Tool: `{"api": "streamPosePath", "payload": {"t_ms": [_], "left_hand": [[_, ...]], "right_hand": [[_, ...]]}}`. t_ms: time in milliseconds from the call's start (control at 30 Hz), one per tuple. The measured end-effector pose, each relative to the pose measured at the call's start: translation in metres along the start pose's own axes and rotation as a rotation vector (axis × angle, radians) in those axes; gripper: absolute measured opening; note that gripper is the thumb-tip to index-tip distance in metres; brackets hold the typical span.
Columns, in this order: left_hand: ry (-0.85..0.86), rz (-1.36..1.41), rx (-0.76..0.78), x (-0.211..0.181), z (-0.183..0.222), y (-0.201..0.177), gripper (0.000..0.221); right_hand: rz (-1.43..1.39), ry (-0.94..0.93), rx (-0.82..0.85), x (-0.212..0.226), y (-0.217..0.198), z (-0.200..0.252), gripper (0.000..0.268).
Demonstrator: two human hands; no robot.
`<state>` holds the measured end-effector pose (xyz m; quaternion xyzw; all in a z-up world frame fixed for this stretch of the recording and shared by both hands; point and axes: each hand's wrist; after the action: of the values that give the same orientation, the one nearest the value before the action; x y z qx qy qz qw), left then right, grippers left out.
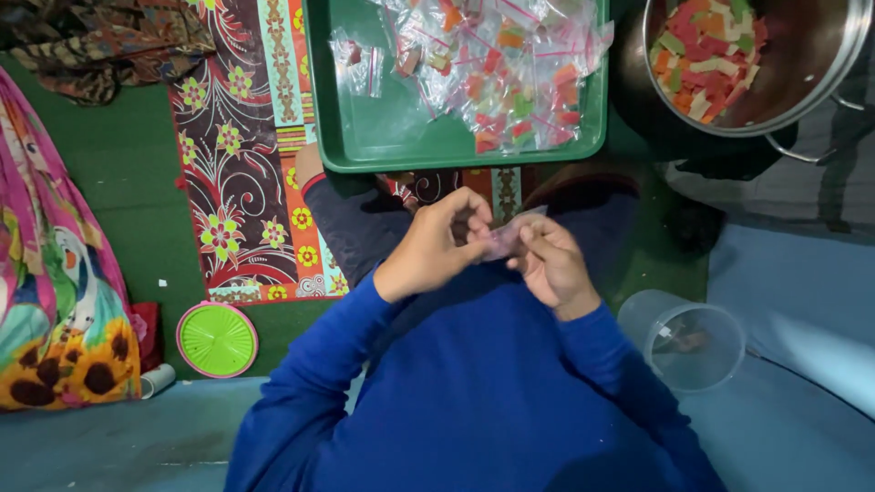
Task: Packaging small colorful items into individual zip-lock bags and sealing them manually.
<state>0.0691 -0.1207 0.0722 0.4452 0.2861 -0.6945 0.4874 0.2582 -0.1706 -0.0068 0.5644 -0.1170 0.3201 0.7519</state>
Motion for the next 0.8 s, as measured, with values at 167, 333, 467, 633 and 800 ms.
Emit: {"api": "streamPosePath", "payload": {"t_ms": [167, 333, 467, 633, 800], "left_hand": [[0.216, -0.338, -0.008, -0.037, 0.0, -0.023, 0.031], [0.485, -0.731, -0.425, -0.027, -0.047, -0.087, 0.027], [0.613, -1.121, -0.522, -0.022, -0.08, -0.124, 0.041], [0.519, -1.314, -0.589, -0.005, -0.108, -0.135, 0.039], [0.471, -1.471, -0.717, -0.008, -0.106, -0.139, 0.04]], "right_hand": [[0.377, -0.324, -0.258, 0.031, 0.011, 0.002, 0.015], [0.39, -0.671, -0.397, 0.133, 0.066, 0.009, 0.023], [0.882, -1.249, -0.379, 0.197, 0.032, -0.011, 0.036], [1.761, -1.149, -0.201, 0.26, 0.017, -0.037, 0.027], [2.091, -1.004, -0.284, 0.288, 0.027, -0.041, 0.026]]}}
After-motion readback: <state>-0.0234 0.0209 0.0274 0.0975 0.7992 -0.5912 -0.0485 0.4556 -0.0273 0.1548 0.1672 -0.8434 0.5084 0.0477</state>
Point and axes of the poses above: each hand's wrist, its own z-axis away from the middle knuckle, its own y-axis out of the palm, x = y × z, and after that the axes turned 10 degrees about -y, right-handed
